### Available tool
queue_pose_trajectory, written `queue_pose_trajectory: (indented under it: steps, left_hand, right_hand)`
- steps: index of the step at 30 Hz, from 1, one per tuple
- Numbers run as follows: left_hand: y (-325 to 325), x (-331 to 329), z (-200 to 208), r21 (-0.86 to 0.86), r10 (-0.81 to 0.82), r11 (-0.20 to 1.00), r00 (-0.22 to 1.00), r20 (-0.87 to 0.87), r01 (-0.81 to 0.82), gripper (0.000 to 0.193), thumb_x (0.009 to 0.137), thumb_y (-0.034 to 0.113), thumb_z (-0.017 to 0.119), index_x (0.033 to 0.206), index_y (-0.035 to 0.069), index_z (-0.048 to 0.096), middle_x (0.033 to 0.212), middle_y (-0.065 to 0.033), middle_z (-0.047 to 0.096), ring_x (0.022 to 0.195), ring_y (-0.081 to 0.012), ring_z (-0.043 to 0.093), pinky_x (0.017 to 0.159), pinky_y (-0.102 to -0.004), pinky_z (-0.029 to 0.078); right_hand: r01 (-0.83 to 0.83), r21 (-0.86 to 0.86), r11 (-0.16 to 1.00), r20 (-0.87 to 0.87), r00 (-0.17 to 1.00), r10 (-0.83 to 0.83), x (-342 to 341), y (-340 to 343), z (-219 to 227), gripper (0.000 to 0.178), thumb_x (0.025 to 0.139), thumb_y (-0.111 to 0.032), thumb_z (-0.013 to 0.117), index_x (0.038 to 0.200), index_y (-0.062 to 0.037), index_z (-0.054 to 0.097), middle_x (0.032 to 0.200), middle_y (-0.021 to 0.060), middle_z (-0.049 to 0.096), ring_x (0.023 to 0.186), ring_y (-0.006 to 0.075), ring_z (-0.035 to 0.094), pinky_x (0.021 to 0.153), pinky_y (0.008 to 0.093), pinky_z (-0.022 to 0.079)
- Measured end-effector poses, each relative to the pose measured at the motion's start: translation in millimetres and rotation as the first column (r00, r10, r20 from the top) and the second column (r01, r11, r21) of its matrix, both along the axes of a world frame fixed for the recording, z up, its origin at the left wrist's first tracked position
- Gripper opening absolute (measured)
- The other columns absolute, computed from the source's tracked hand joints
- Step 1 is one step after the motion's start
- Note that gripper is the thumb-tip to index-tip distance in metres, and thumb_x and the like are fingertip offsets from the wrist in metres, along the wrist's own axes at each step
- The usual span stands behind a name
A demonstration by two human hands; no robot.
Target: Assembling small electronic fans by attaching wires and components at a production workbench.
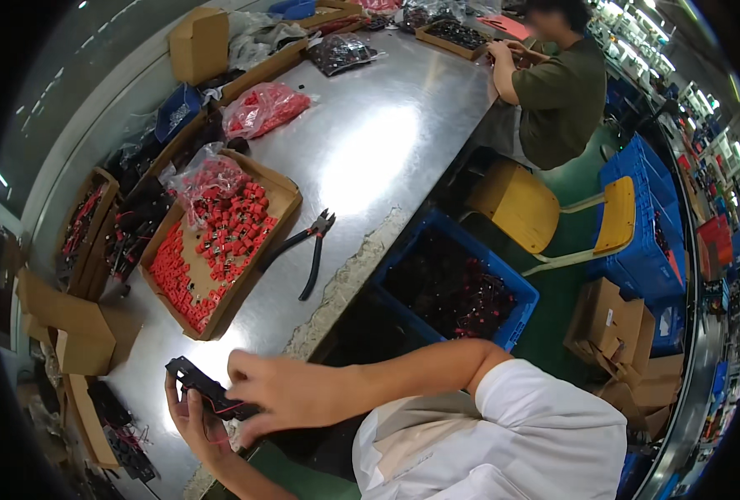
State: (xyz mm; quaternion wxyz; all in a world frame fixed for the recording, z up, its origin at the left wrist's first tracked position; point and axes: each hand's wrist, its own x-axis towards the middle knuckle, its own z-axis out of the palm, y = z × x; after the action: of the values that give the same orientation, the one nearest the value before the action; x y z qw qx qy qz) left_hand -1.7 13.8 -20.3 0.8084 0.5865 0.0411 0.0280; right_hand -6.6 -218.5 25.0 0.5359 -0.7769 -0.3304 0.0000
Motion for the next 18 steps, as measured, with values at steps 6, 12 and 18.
queue_pose_trajectory:
  steps: [6,12,18]
  left_hand:
    - [-12,-20,11,-0.096,0.092,0.991,0.996,0.012,-0.09,0.077,0.083,0.028,0.059,0.153,0.007,0.031,0.084,-0.0016,0.057,0.068,-0.0105,0.058,0.058,-0.0239,0.051]
    - [-37,-12,8,-0.314,-0.038,0.949,0.999,-0.026,0.028,0.075,0.087,0.028,0.058,0.153,0.007,0.031,0.108,-0.0111,0.065,0.082,-0.0154,0.064,0.069,-0.0251,0.055]
    - [-36,-27,7,-0.515,-0.017,0.857,1.0,0.012,0.021,0.08,0.084,0.032,0.063,0.152,0.004,0.031,0.11,-0.0077,0.061,0.082,-0.0135,0.059,0.065,-0.0266,0.049]
  right_hand:
    - [0.211,0.548,0.809,-0.438,0.897,0.062,21,39,-37,0.026,0.092,-0.009,0.067,0.115,0.0029,0.066,0.109,0.0078,0.057,0.102,0.0143,0.06,0.088,0.0271,0.049]
    - [0.298,0.634,0.714,-0.635,0.728,0.259,30,40,-35,0.024,0.092,0.003,0.062,0.116,0.004,0.063,0.111,0.0096,0.064,0.099,0.0163,0.065,0.088,0.0273,0.052]
    - [0.21,0.671,0.712,-0.591,0.731,0.342,29,55,-30,0.028,0.089,0.009,0.062,0.116,0.0045,0.062,0.114,0.0095,0.063,0.103,0.0151,0.063,0.091,0.0278,0.052]
